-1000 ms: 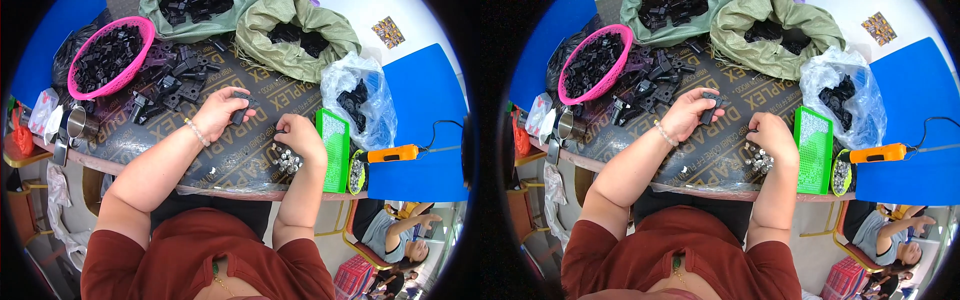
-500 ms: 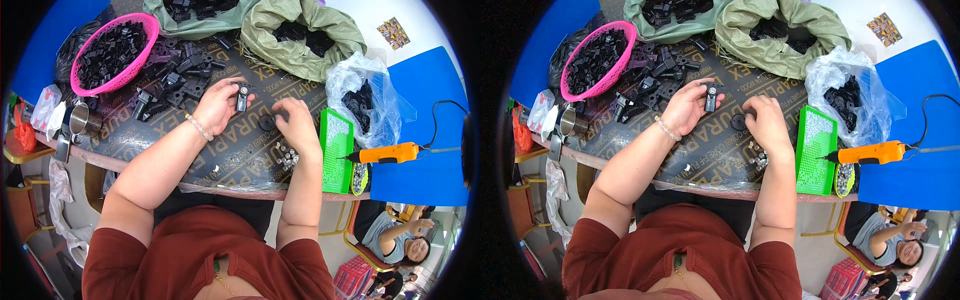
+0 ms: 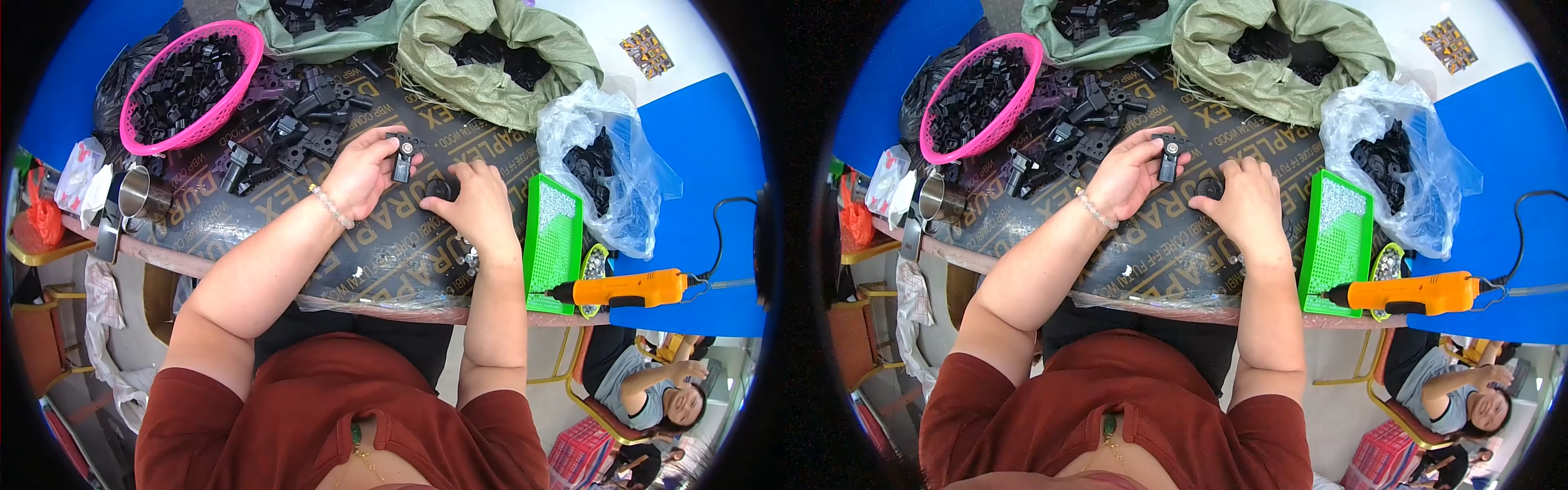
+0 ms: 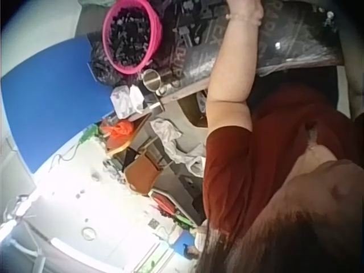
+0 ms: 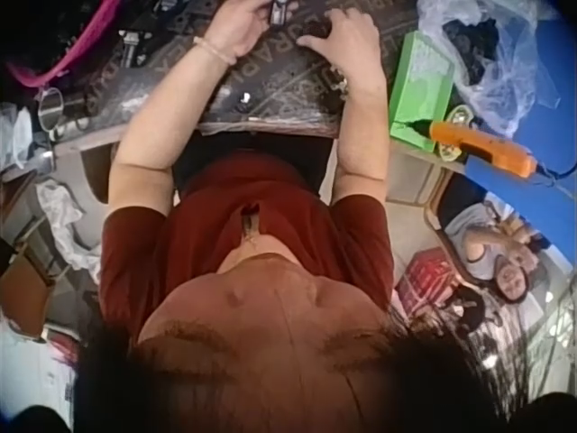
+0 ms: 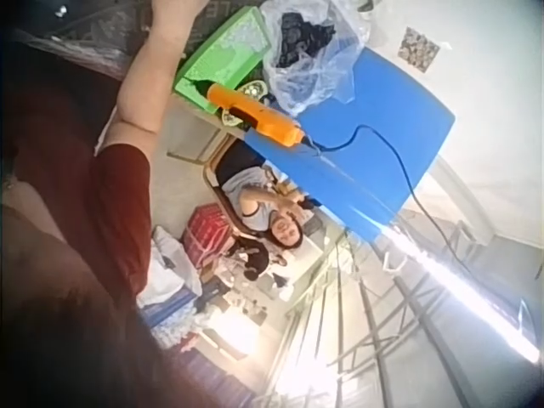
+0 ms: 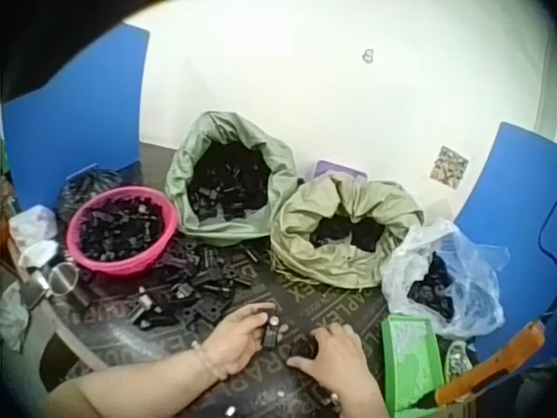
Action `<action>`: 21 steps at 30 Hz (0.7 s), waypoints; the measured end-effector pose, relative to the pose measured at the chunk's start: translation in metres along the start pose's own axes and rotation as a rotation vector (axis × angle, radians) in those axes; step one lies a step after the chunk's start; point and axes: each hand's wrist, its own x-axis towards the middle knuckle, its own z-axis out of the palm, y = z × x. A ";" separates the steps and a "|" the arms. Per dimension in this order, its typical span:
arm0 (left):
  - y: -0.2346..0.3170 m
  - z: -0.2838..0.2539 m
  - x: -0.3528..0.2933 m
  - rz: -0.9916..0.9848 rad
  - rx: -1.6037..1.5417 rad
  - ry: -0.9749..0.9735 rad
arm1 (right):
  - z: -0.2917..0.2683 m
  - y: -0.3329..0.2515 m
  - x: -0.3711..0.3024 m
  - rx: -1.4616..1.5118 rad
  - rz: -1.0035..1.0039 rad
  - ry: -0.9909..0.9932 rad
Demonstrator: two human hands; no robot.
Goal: The person assembles small black plastic housings by hand, inserting metal pins and springs into them.
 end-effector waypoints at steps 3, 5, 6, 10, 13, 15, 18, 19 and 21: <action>0.001 0.000 0.000 0.003 -0.011 0.000 | -0.003 -0.003 0.002 -0.079 0.051 -0.143; 0.001 0.001 0.000 0.002 -0.016 0.002 | -0.002 -0.003 0.001 -0.071 0.060 -0.203; 0.000 0.001 0.000 0.005 -0.009 -0.003 | -0.001 -0.002 0.000 -0.062 0.035 -0.139; -0.007 -0.001 0.000 -0.013 0.031 -0.020 | -0.002 0.002 0.006 0.316 -0.005 0.106; -0.012 -0.003 0.000 -0.065 0.050 -0.074 | -0.002 -0.003 0.006 0.487 -0.110 0.146; -0.011 -0.002 -0.004 -0.139 0.069 -0.130 | -0.001 -0.005 0.006 0.478 -0.149 0.133; -0.015 0.004 -0.006 -0.142 0.084 -0.138 | -0.001 -0.006 0.005 0.456 -0.179 0.104; -0.015 0.004 -0.005 -0.143 0.083 -0.139 | -0.002 -0.005 0.005 0.456 -0.169 0.063; -0.015 0.000 -0.005 -0.118 0.062 -0.160 | -0.002 -0.003 0.005 0.462 -0.163 0.020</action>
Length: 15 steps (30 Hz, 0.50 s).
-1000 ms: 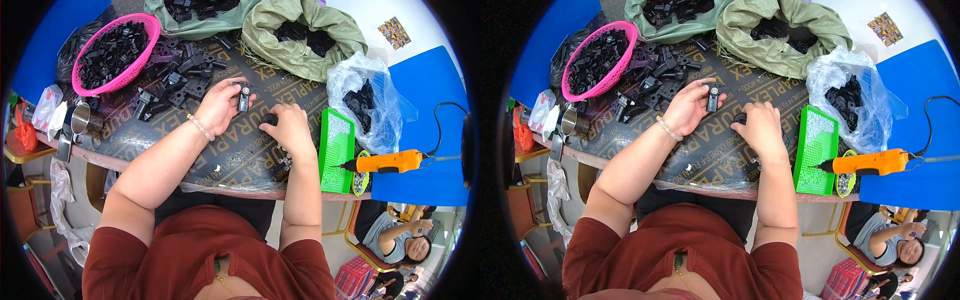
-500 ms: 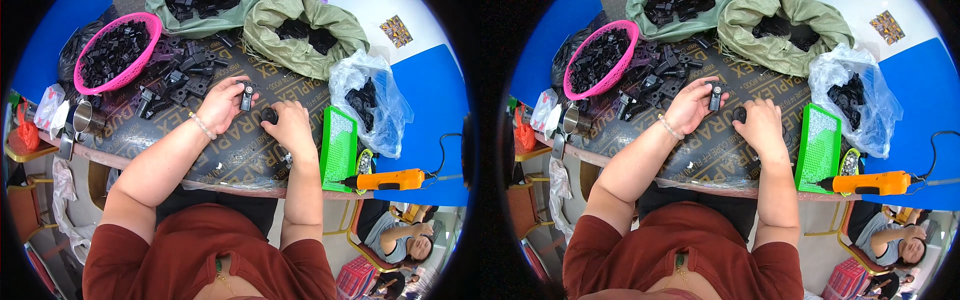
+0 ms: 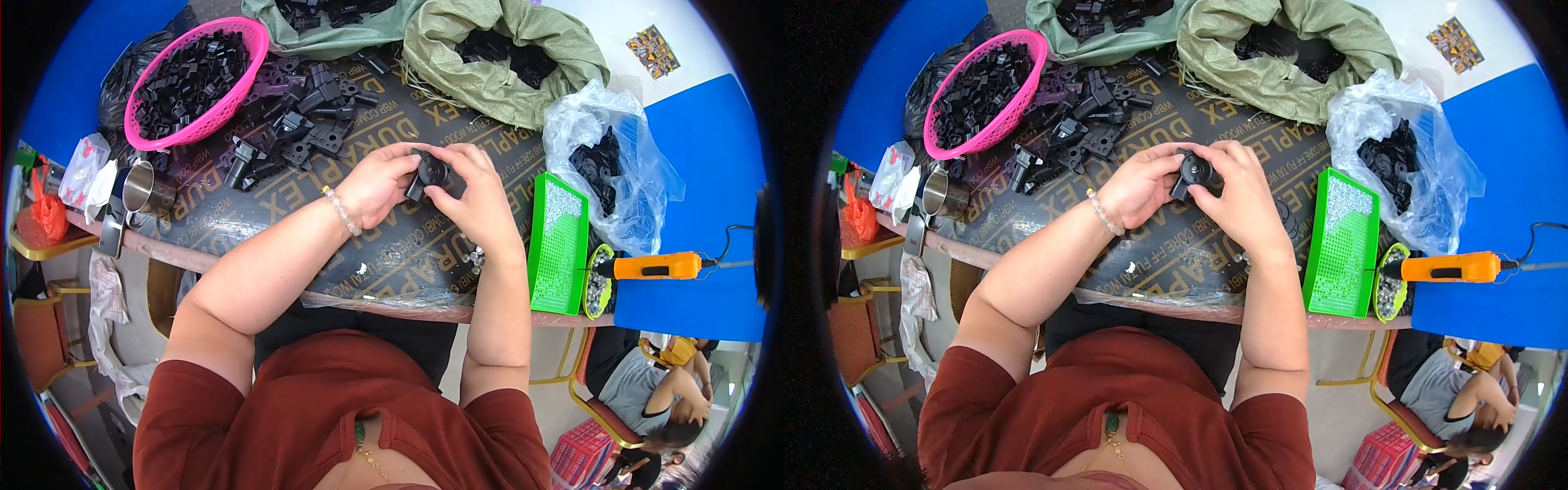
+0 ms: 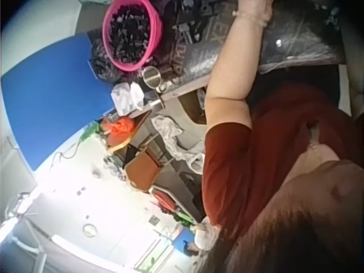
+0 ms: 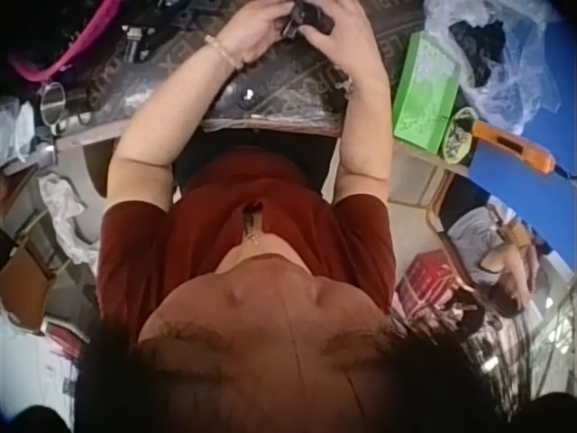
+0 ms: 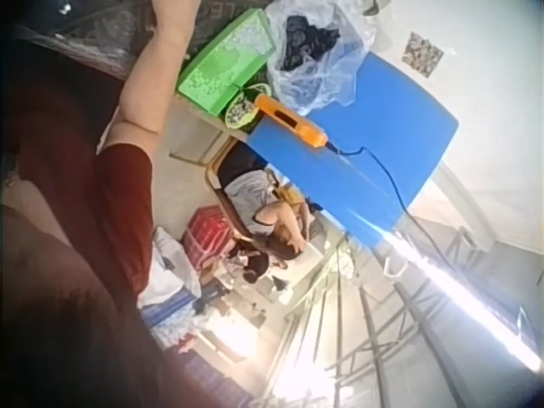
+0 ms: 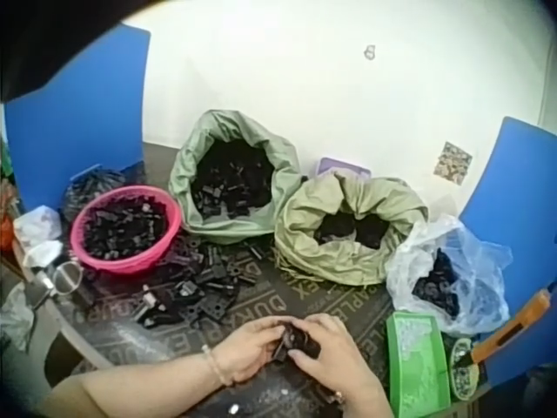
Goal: The person assembles small black plastic housings by hand, inserting metal pins and springs into them.
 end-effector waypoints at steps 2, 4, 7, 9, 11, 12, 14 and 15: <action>0.000 0.001 0.000 0.005 -0.021 0.005 | -0.001 0.002 -0.001 -0.056 -0.016 -0.019; 0.001 0.002 -0.001 0.010 -0.040 0.007 | -0.003 0.003 -0.001 -0.026 -0.013 -0.022; 0.002 0.001 -0.001 -0.004 -0.008 -0.011 | -0.004 0.002 -0.001 0.007 -0.002 -0.022; 0.003 0.004 0.000 0.011 -0.006 -0.011 | -0.006 0.001 0.000 0.004 0.003 -0.013; 0.002 0.006 -0.002 0.022 -0.009 -0.008 | -0.007 -0.001 -0.001 -0.006 -0.002 0.005; 0.002 0.007 -0.003 0.022 -0.014 -0.003 | -0.006 -0.001 -0.001 -0.001 -0.009 0.014; 0.004 0.009 -0.003 0.033 0.008 -0.014 | -0.004 -0.002 0.001 -0.041 -0.016 0.024; 0.005 0.009 -0.004 0.032 0.021 -0.014 | -0.004 -0.003 0.002 -0.077 -0.020 0.029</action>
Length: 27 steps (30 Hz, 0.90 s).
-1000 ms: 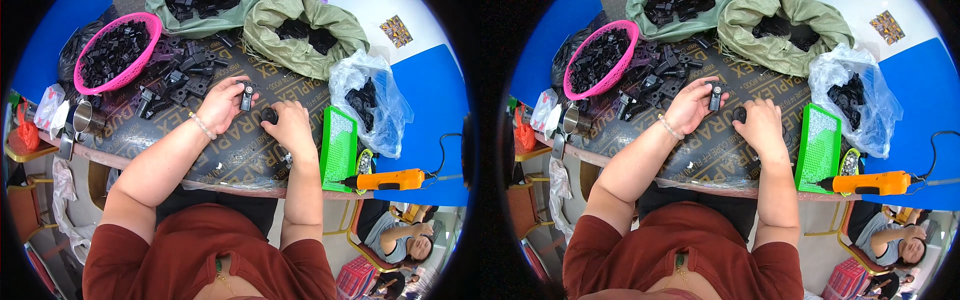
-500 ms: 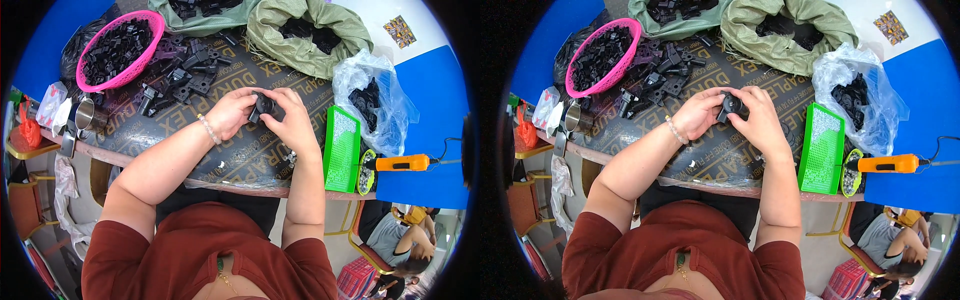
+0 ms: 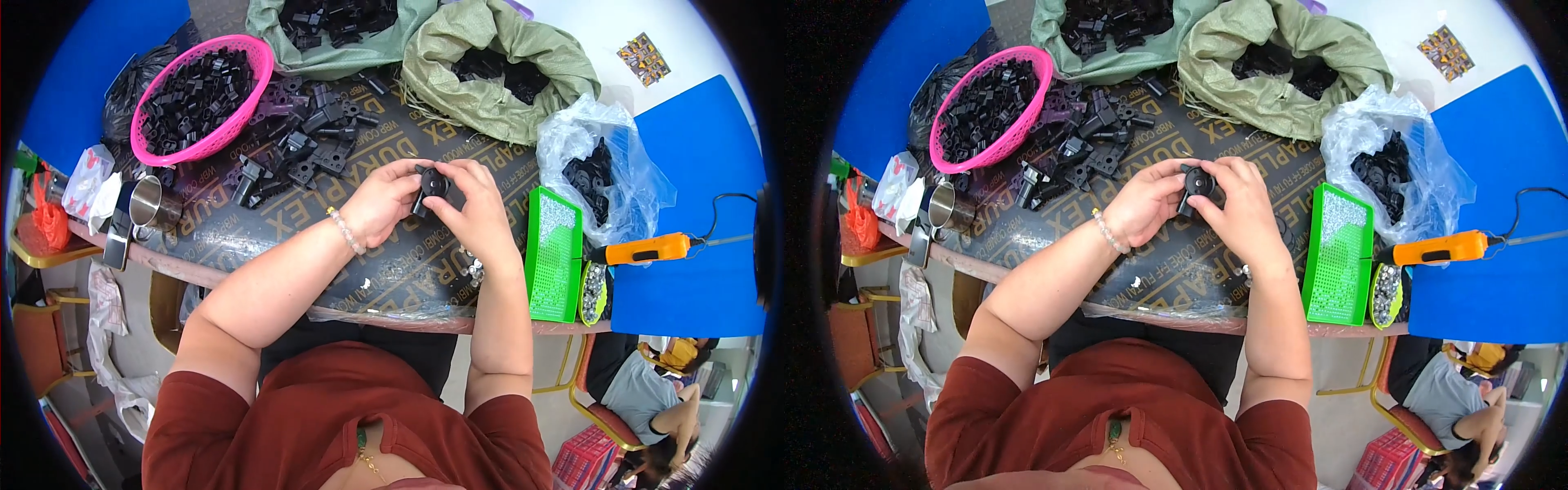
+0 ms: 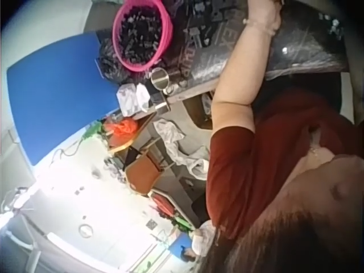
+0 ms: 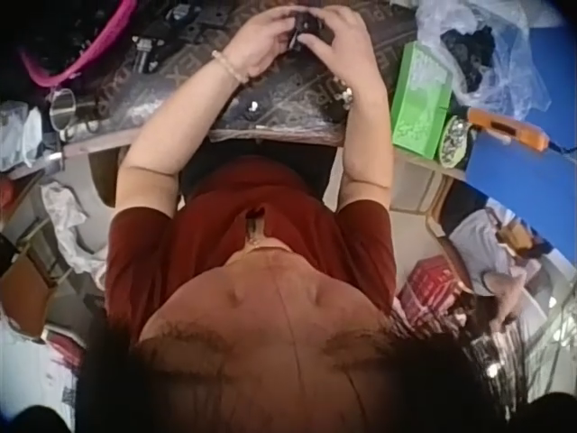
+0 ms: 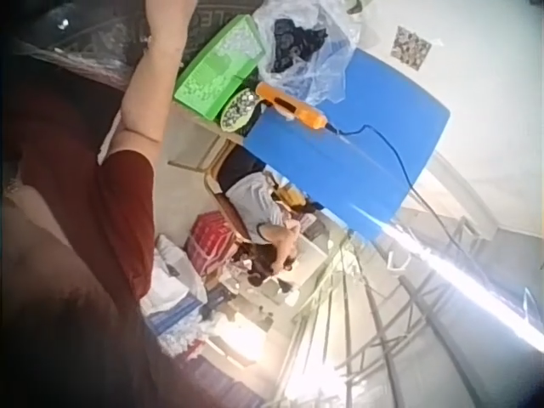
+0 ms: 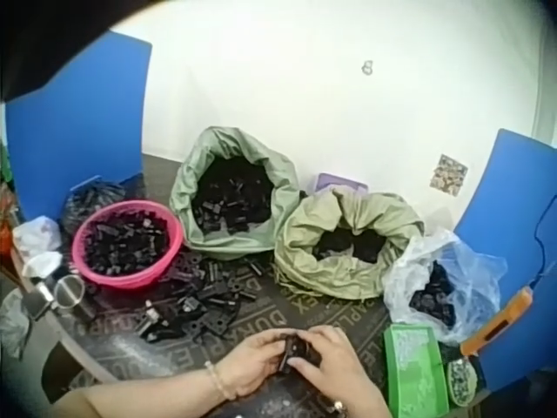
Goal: The person assembles small black plastic housings by hand, inserting metal pins and springs into them.
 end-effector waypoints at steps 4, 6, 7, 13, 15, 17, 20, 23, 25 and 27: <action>-0.002 -0.008 -0.001 0.007 -0.068 -0.022 | -0.003 -0.005 0.013 -0.048 -0.010 -0.103; -0.001 -0.006 0.000 0.070 0.066 0.016 | -0.010 -0.003 0.023 -0.013 0.013 -0.106; 0.003 -0.009 0.001 0.227 0.387 0.053 | -0.011 0.002 0.031 0.023 0.031 -0.105; 0.069 -0.008 -0.024 0.475 2.047 0.489 | 0.003 0.070 0.054 -0.203 0.188 -0.086; 0.077 -0.020 -0.029 0.286 2.188 0.434 | 0.005 0.068 0.056 -0.142 0.225 -0.096; 0.075 -0.027 -0.028 0.260 2.227 0.373 | -0.002 0.062 0.049 -0.177 0.117 0.047; 0.071 -0.024 -0.028 0.321 2.192 0.328 | -0.026 0.039 0.020 -0.246 0.100 -0.040; 0.072 -0.007 -0.026 0.338 1.804 0.267 | -0.032 0.023 -0.029 -0.276 0.121 -0.138; 0.064 -0.003 -0.025 0.389 1.299 0.168 | -0.032 0.015 -0.058 -0.294 0.136 -0.143; 0.048 0.004 -0.021 0.508 0.883 0.120 | -0.030 0.013 -0.078 -0.289 0.137 -0.119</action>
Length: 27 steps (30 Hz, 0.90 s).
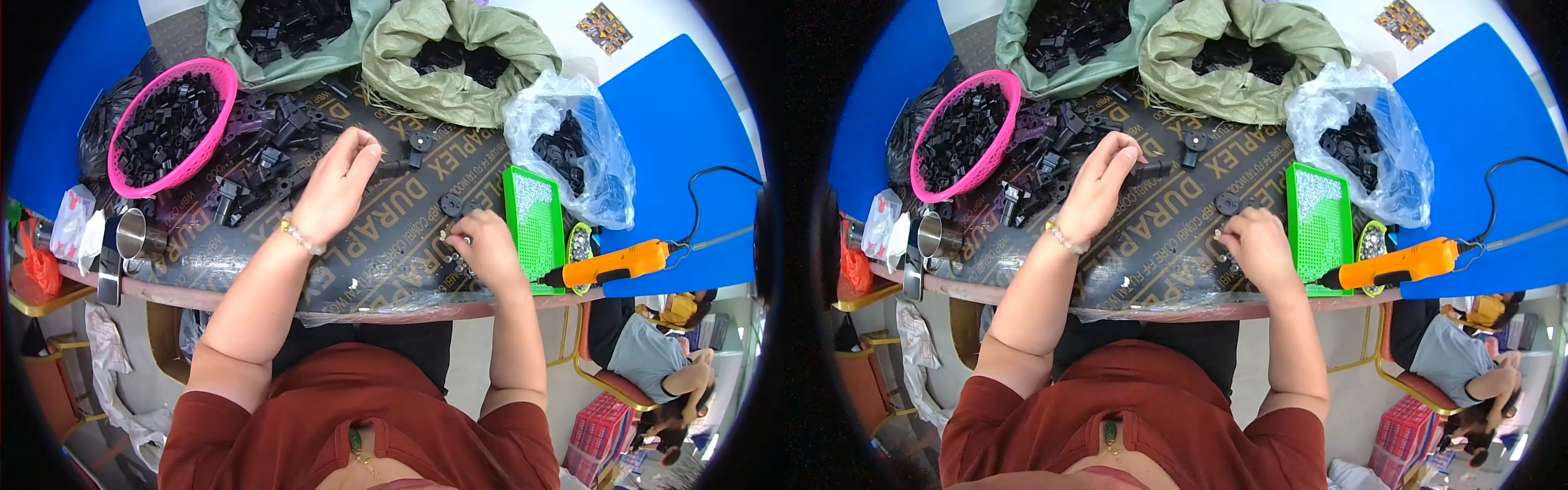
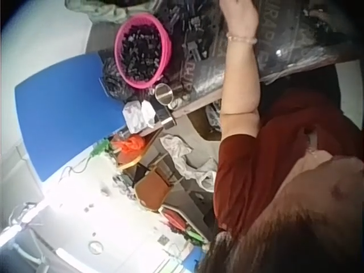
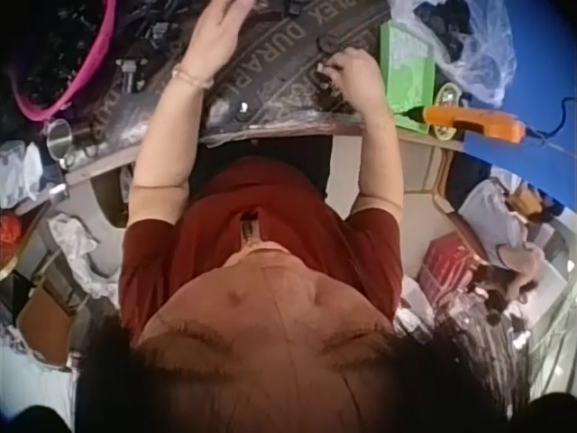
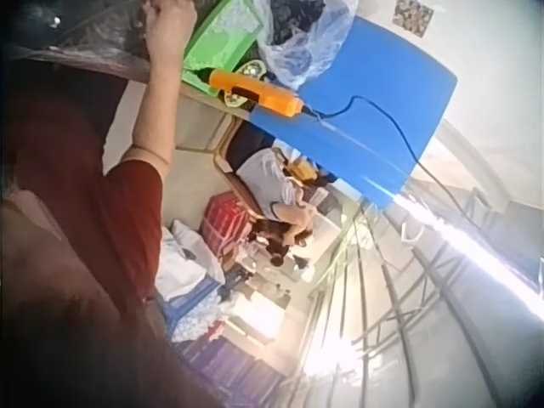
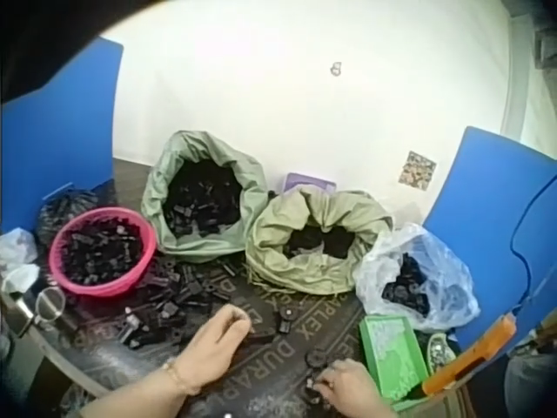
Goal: The person assembles small black plastic housings by hand, inserting metal pins and springs into them.
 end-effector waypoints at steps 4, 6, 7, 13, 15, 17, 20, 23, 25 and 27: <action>-0.006 0.021 -0.008 -0.225 -0.426 -0.051 | 0.012 0.005 -0.016 -0.041 0.005 0.071; -0.015 0.015 -0.005 -0.338 -0.562 -0.166 | 0.012 0.003 -0.012 -0.036 -0.008 0.105; -0.017 0.013 -0.004 -0.453 -0.696 -0.279 | 0.011 0.001 -0.009 -0.030 -0.023 0.136; -0.017 0.021 -0.008 -0.539 -0.966 -0.368 | -0.018 -0.026 0.044 0.506 -0.022 0.310; -0.024 0.022 -0.003 -0.410 -1.016 -0.389 | -0.021 -0.036 0.064 0.648 0.031 0.116; -0.023 0.020 0.000 -0.376 -1.003 -0.331 | -0.011 -0.040 0.080 0.685 0.023 -0.005; -0.032 0.022 0.003 -0.347 -0.965 -0.174 | -0.007 -0.048 0.093 0.631 -0.054 -0.046; -0.035 0.022 0.005 -0.439 -0.992 -0.049 | 0.006 -0.051 0.094 0.585 -0.110 -0.038; -0.043 0.023 0.006 -0.502 -1.041 -0.061 | 0.014 -0.048 0.091 0.737 -0.030 0.103; -0.039 0.027 0.004 -0.519 -1.014 -0.078 | 0.019 -0.041 0.087 0.872 0.016 0.105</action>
